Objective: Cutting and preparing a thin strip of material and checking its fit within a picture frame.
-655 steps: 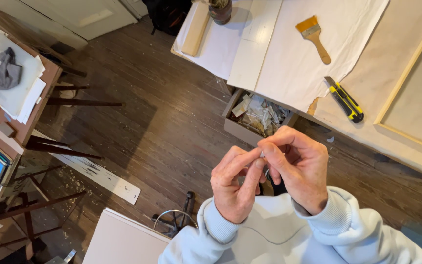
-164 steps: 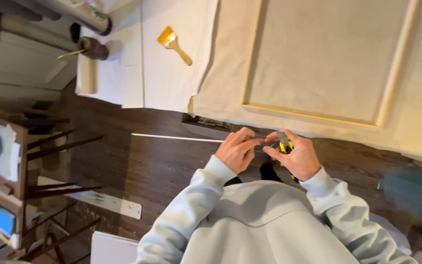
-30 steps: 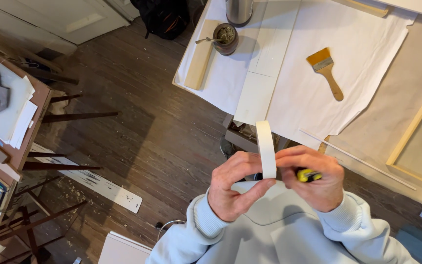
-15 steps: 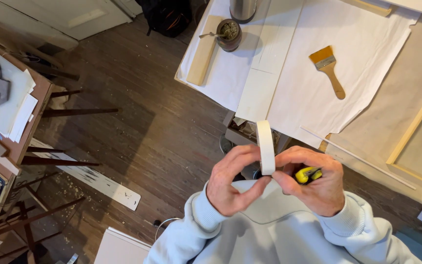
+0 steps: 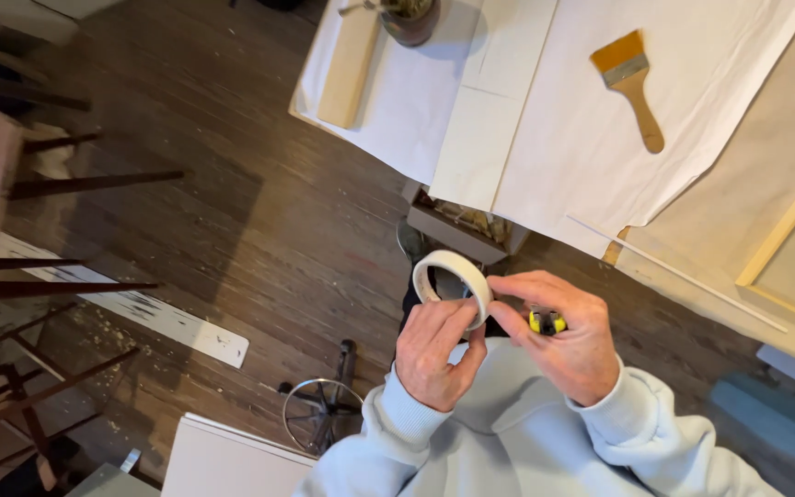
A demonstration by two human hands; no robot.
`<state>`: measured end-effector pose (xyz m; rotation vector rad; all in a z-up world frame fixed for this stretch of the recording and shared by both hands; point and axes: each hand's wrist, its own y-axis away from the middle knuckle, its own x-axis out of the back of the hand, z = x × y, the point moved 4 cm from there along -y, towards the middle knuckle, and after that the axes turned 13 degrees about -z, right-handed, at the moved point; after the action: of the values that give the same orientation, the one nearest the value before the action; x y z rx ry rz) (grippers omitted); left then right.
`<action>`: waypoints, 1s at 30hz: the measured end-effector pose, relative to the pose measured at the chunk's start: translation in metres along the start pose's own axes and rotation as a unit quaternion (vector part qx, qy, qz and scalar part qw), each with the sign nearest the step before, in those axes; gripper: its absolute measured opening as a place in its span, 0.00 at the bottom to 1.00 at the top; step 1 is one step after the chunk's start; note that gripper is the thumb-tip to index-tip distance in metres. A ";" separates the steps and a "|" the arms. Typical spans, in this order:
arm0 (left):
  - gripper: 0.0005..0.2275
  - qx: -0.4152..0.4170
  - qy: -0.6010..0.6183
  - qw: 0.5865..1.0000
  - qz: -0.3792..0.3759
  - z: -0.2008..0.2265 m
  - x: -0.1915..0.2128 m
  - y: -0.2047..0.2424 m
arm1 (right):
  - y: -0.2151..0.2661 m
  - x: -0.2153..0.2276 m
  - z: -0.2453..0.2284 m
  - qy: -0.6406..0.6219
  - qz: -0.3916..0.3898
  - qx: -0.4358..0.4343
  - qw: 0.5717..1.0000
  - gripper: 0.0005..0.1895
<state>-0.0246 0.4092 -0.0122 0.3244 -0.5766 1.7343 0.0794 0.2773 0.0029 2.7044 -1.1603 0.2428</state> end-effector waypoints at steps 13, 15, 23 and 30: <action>0.12 0.100 -0.023 0.993 -0.054 -0.097 -0.079 0.020 | 0.005 -0.016 0.157 -0.038 0.008 -0.223 0.974 0.10; 0.13 0.113 -0.012 0.991 -0.065 -0.106 -0.085 0.021 | -0.001 -0.014 0.163 -0.025 0.000 -0.231 0.973 0.10; 0.15 0.175 0.079 0.980 -0.058 -0.129 -0.099 0.031 | -0.020 -0.009 0.179 -0.050 -0.060 -0.270 0.960 0.06; 0.17 0.221 0.134 0.966 -0.029 -0.142 -0.107 0.021 | -0.041 -0.004 0.191 -0.060 -0.072 -0.278 0.956 0.05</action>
<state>-0.0060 0.3944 -0.1895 0.4051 0.0218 1.8019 0.1210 0.2628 -0.1878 2.3027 -0.8827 -0.2413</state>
